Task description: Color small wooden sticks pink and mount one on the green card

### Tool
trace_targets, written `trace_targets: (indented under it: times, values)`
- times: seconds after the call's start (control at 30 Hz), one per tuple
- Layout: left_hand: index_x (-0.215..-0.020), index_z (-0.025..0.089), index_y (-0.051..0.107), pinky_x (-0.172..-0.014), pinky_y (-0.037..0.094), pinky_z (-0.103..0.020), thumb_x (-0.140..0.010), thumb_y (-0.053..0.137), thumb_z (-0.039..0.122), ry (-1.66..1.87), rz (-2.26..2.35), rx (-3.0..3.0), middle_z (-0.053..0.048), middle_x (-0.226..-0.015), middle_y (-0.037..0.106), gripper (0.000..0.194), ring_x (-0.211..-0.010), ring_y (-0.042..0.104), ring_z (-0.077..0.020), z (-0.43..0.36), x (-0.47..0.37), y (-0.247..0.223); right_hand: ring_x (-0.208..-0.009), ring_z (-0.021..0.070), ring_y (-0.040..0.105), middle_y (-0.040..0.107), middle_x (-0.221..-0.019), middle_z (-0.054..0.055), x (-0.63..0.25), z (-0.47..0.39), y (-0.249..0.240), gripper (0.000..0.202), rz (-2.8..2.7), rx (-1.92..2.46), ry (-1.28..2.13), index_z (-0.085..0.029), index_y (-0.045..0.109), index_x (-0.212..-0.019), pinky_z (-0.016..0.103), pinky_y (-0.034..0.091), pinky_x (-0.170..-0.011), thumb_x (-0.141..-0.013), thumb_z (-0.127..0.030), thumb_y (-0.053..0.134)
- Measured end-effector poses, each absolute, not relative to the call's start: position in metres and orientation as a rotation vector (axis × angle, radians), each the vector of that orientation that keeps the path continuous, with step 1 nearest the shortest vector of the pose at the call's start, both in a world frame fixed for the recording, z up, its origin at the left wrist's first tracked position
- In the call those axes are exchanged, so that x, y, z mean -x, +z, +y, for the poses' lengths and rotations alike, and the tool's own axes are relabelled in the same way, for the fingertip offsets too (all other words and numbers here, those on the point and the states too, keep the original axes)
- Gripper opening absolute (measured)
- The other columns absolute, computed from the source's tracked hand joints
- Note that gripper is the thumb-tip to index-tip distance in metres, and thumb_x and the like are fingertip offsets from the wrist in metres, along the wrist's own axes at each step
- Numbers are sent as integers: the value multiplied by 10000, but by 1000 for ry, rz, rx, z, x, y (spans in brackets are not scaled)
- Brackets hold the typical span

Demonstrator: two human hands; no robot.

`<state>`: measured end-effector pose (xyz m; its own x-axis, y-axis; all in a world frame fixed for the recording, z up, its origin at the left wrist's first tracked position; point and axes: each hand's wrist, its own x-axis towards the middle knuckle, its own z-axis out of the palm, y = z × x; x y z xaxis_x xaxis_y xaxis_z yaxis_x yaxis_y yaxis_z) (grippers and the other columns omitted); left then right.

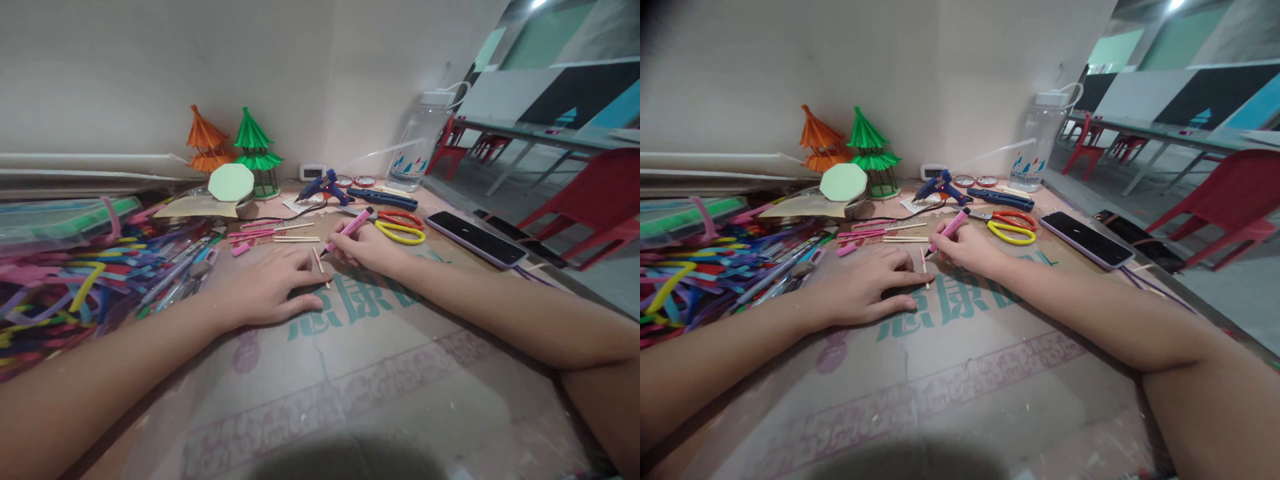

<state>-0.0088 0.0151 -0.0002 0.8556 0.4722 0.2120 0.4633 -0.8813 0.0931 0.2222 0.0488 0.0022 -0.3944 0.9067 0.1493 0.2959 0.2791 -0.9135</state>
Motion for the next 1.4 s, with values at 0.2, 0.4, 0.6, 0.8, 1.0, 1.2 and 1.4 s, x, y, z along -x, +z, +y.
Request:
trace_targets:
  times: [0.2,0.4,0.6,0.8,1.0,1.2,1.4]
  values:
    - [-1302,259,684,-891,461,-393,-1029,445,561,405,716,-2989,-83,-1052,625,472,-997,600,-250,17,11,-1,-402,59,428,579,-572,-42,-222,47,5,155,-1898,1080,1109,-184,560,-813,174,322,-383,-951,-255,563]
    - [-1299,258,682,-885,461,-387,-1030,444,560,419,702,-2992,-81,-1049,631,469,-989,594,-243,19,12,-3,-426,64,445,605,-607,-32,-222,48,5,147,-1935,1070,1100,-182,583,-839,184,326,-400,-940,-289,582]
    - [-1306,257,681,-871,451,-375,-1038,439,547,419,710,-2995,-83,-1054,642,464,-990,599,-242,18,12,-3,-424,66,417,624,-577,-21,-225,48,5,181,-1985,1042,1152,-170,596,-795,195,314,-414,-913,-307,601]
    - [-1306,262,683,-869,453,-380,-1040,434,550,419,723,-2982,-83,-1084,647,464,-993,599,-238,18,12,-2,-443,72,441,633,-599,-20,-226,50,2,187,-1989,1009,1158,-175,604,-828,201,339,-434,-909,-342,620]
    - [-1279,261,688,-863,450,-374,-1037,447,543,421,714,-2973,-73,-1067,648,443,-995,604,-238,18,12,-2,-435,65,440,627,-629,-25,-224,51,0,164,-1957,1045,1098,-184,588,-841,196,342,-419,-932,-320,589]
    - [-1305,256,676,-858,448,-370,-1040,429,551,418,717,-2981,-83,-1086,651,467,-993,605,-241,18,12,-1,-422,65,426,606,-581,-29,-224,50,3,175,-1964,1031,1143,-179,583,-804,197,327,-414,-917,-312,602]
    - [-1330,269,662,-871,447,-377,-1037,429,558,394,718,-2989,-82,-1068,638,472,-994,596,-245,18,12,-2,-436,65,433,618,-582,-24,-226,48,5,189,-1985,1000,1188,-171,605,-816,200,331,-432,-910,-334,618]
